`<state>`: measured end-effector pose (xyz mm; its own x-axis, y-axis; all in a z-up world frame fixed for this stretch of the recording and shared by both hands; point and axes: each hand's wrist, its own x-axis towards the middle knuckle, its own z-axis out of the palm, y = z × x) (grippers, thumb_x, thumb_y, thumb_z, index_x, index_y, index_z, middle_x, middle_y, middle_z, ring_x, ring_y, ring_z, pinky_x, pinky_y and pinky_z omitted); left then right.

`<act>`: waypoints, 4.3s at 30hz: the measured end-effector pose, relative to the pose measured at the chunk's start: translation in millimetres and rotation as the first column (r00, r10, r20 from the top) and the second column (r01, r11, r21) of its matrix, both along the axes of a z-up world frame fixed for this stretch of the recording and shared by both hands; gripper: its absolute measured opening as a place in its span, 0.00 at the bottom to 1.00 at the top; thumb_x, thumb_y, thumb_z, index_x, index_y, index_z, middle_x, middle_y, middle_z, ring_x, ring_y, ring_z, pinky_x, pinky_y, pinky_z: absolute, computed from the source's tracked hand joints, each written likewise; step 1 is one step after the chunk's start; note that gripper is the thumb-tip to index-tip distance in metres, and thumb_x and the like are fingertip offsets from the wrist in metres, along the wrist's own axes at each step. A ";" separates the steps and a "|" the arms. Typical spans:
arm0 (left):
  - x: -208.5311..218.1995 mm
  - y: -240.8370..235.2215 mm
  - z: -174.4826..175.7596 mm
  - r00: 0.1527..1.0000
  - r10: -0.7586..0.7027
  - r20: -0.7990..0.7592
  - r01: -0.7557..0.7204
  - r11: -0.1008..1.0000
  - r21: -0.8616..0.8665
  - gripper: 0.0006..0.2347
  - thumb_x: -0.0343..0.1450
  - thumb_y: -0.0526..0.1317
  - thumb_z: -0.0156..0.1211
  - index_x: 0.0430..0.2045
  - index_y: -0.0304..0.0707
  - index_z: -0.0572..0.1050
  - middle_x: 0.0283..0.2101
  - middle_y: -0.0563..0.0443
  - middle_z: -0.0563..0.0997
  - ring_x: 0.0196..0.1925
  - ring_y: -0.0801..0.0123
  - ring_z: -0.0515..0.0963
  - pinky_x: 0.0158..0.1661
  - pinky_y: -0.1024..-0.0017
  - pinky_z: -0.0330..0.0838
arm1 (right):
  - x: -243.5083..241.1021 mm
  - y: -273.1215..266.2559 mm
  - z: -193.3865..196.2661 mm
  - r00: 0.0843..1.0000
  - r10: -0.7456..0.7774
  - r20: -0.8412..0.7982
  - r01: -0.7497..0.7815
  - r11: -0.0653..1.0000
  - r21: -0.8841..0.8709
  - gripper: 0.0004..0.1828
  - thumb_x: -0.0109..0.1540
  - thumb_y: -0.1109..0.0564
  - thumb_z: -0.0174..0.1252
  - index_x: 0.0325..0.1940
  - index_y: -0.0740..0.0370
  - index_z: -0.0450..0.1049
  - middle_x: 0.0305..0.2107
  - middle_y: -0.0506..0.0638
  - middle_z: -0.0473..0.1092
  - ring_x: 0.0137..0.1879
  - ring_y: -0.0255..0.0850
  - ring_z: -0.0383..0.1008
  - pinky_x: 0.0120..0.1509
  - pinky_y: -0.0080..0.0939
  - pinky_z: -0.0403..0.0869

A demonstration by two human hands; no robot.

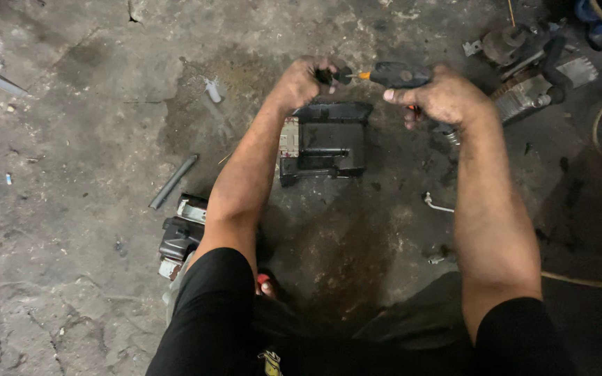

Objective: The person uses a handheld air blower to clean a black plastic automotive part, rotating it to access different sides and crevices. The person then sets the part down and picks up a smaller metal component to blow off debris.

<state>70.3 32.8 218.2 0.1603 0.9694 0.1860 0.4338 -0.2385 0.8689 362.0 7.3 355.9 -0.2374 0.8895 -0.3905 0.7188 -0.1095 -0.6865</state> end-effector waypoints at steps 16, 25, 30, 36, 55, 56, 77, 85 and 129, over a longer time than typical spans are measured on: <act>-6.6 20.8 -29.9 0.408 0.310 0.859 0.220 0.879 -0.422 0.10 0.78 0.41 0.37 0.45 0.35 0.65 0.43 0.37 0.84 0.43 0.53 0.85 0.45 0.56 0.81 | -24.3 -3.2 -11.9 0.954 0.125 0.274 -0.140 0.990 0.033 0.32 0.56 0.28 0.66 0.38 0.60 0.80 0.24 0.46 0.77 0.37 0.40 0.79 0.51 0.48 0.75; -0.7 11.9 -16.4 0.441 0.239 0.865 0.244 0.896 -0.371 0.12 0.80 0.42 0.36 0.42 0.31 0.66 0.46 0.36 0.85 0.49 0.50 0.87 0.37 0.65 0.81 | -32.4 -6.1 -18.1 0.969 0.087 0.230 -0.098 0.994 0.038 0.34 0.56 0.31 0.68 0.42 0.65 0.75 0.23 0.48 0.76 0.37 0.42 0.79 0.53 0.51 0.74; -6.4 19.8 -37.1 0.511 0.403 0.759 0.091 0.853 -0.513 0.11 0.78 0.43 0.42 0.44 0.38 0.71 0.41 0.37 0.83 0.40 0.57 0.85 0.32 0.67 0.83 | -34.6 -9.5 -17.9 0.969 0.119 0.218 -0.117 0.993 -0.025 0.28 0.57 0.32 0.66 0.40 0.59 0.78 0.24 0.45 0.76 0.37 0.40 0.78 0.53 0.55 0.74; -40.5 39.6 -166.0 0.811 0.466 0.354 -0.397 0.883 -0.251 0.14 0.74 0.45 0.64 0.46 0.33 0.79 0.40 0.49 0.86 0.36 0.68 0.83 0.35 0.73 0.77 | -45.7 -5.7 -50.7 0.951 0.206 0.230 -0.184 0.976 -0.114 0.26 0.59 0.34 0.67 0.39 0.59 0.78 0.23 0.47 0.76 0.35 0.42 0.78 0.51 0.52 0.75; -44.3 -25.4 -205.1 0.875 0.196 -0.443 -0.387 0.832 -0.396 0.18 0.63 0.33 0.56 0.48 0.46 0.78 0.45 0.36 0.83 0.47 0.46 0.84 0.46 0.57 0.79 | -59.1 -0.5 -161.0 0.939 0.325 0.114 -0.278 0.910 -0.307 0.19 0.59 0.46 0.67 0.47 0.59 0.76 0.27 0.54 0.76 0.28 0.45 0.75 0.35 0.51 0.75; -41.8 -28.7 -200.6 0.898 0.203 -0.389 -0.386 0.788 -0.480 0.20 0.63 0.32 0.56 0.49 0.48 0.77 0.44 0.37 0.83 0.45 0.47 0.86 0.45 0.57 0.81 | -60.2 -1.8 -156.7 0.922 0.350 0.167 -0.303 0.919 -0.252 0.18 0.60 0.45 0.66 0.45 0.59 0.77 0.26 0.54 0.76 0.28 0.44 0.76 0.36 0.49 0.75; 72.1 -56.1 -169.0 0.716 -0.044 -0.696 0.013 0.999 -0.050 0.28 0.62 0.41 0.61 0.59 0.31 0.68 0.70 0.27 0.59 0.72 0.35 0.55 0.66 0.46 0.46 | 6.0 1.3 -124.0 0.816 0.321 0.481 -0.162 0.925 -0.343 0.33 0.60 0.32 0.63 0.31 0.70 0.81 0.29 0.62 0.79 0.36 0.53 0.79 0.50 0.56 0.74; 84.2 -48.8 -163.1 0.712 -0.116 -0.692 0.010 0.988 -0.155 0.21 0.66 0.39 0.59 0.57 0.45 0.74 0.69 0.36 0.62 0.73 0.45 0.58 0.70 0.49 0.52 | 18.0 -5.6 -152.4 0.731 0.419 0.538 -0.288 0.905 -0.313 0.37 0.59 0.28 0.65 0.29 0.69 0.82 0.28 0.59 0.77 0.39 0.52 0.77 0.52 0.56 0.74; 114.5 -30.3 -142.0 0.752 -0.052 -0.657 -0.132 0.965 -0.228 0.39 0.70 0.64 0.58 0.73 0.42 0.54 0.78 0.37 0.46 0.80 0.46 0.42 0.73 0.38 0.35 | 53.7 19.0 -143.5 0.925 -0.088 0.371 0.155 0.975 -0.157 0.34 0.56 0.29 0.70 0.30 0.66 0.79 0.24 0.57 0.74 0.30 0.48 0.71 0.38 0.51 0.71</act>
